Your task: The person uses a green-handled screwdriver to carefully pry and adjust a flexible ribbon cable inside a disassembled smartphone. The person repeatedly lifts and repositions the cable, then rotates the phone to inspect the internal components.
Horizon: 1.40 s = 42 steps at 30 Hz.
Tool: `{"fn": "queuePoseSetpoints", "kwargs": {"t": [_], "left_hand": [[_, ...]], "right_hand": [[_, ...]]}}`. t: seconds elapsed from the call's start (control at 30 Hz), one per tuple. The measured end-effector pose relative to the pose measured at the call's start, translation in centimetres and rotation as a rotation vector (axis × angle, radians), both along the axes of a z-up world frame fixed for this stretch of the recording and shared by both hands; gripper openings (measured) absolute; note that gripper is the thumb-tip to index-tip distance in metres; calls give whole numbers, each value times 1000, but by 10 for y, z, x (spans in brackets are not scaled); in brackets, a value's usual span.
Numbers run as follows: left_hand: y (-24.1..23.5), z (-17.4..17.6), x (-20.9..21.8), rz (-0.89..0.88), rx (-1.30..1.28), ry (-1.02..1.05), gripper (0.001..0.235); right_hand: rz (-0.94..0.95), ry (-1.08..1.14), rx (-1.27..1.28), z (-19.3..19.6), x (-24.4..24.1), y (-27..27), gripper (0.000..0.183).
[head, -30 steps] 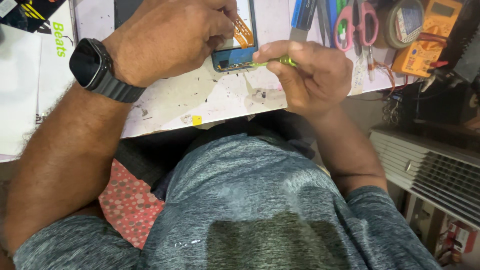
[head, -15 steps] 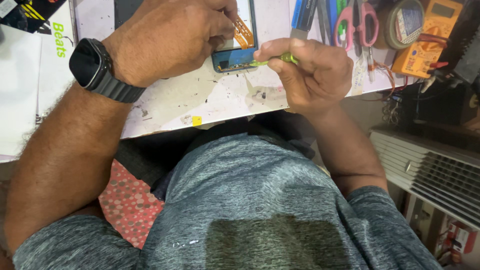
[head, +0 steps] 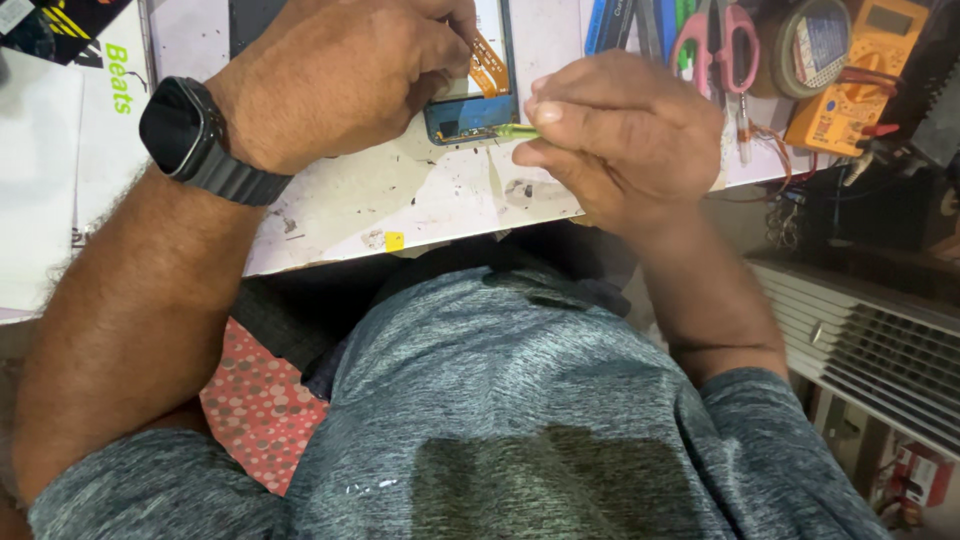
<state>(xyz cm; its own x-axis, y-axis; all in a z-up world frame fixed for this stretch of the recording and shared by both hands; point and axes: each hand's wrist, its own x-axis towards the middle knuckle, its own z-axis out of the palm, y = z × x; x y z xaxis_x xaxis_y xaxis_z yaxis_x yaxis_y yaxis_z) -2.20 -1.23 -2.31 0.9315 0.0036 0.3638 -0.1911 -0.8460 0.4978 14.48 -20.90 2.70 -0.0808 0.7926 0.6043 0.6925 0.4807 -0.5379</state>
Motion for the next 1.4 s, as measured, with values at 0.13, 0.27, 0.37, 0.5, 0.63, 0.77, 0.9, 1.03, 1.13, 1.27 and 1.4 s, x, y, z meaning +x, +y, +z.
{"fn": "queuePoseSetpoints", "kwargs": {"t": [0.13, 0.27, 0.37, 0.5, 0.63, 0.77, 0.9, 1.03, 1.13, 1.27, 1.4], "left_hand": [[1, 2, 0, -12, -25, -3, 14], [2, 2, -1, -10, -26, -14, 13], [1, 0, 0, -8, -27, -7, 12], [3, 0, -1, -23, -42, -12, 9], [4, 4, -2, -29, -62, 0, 10], [3, 6, -2, -24, -77, -4, 15], [3, 5, -2, -25, -90, 19, 16], [4, 3, -2, -30, -76, 4, 13], [4, 2, -1, -33, -71, 4, 14], [5, 3, 0, -50, -74, -12, 16], [6, 4, 0, -52, -58, -9, 14]], "right_hand": [[0, -27, -45, 6, 1, -1, 32], [-30, -73, -9, 3, 1, -1, 31], [-1, -66, -2, 0, 1, -1, 28], [38, -88, -26, 1, 2, 1, 22], [150, -32, -106, 1, 4, 8, 23], [106, 47, -127, 0, 2, 5, 24], [51, 45, -84, 0, 1, 1, 25], [20, 113, -208, 1, 2, 1, 25], [42, 0, -72, 1, 3, 1, 29], [21, 59, -147, 1, 3, -1, 28], [37, 75, -87, -1, 3, 0, 30]]}}
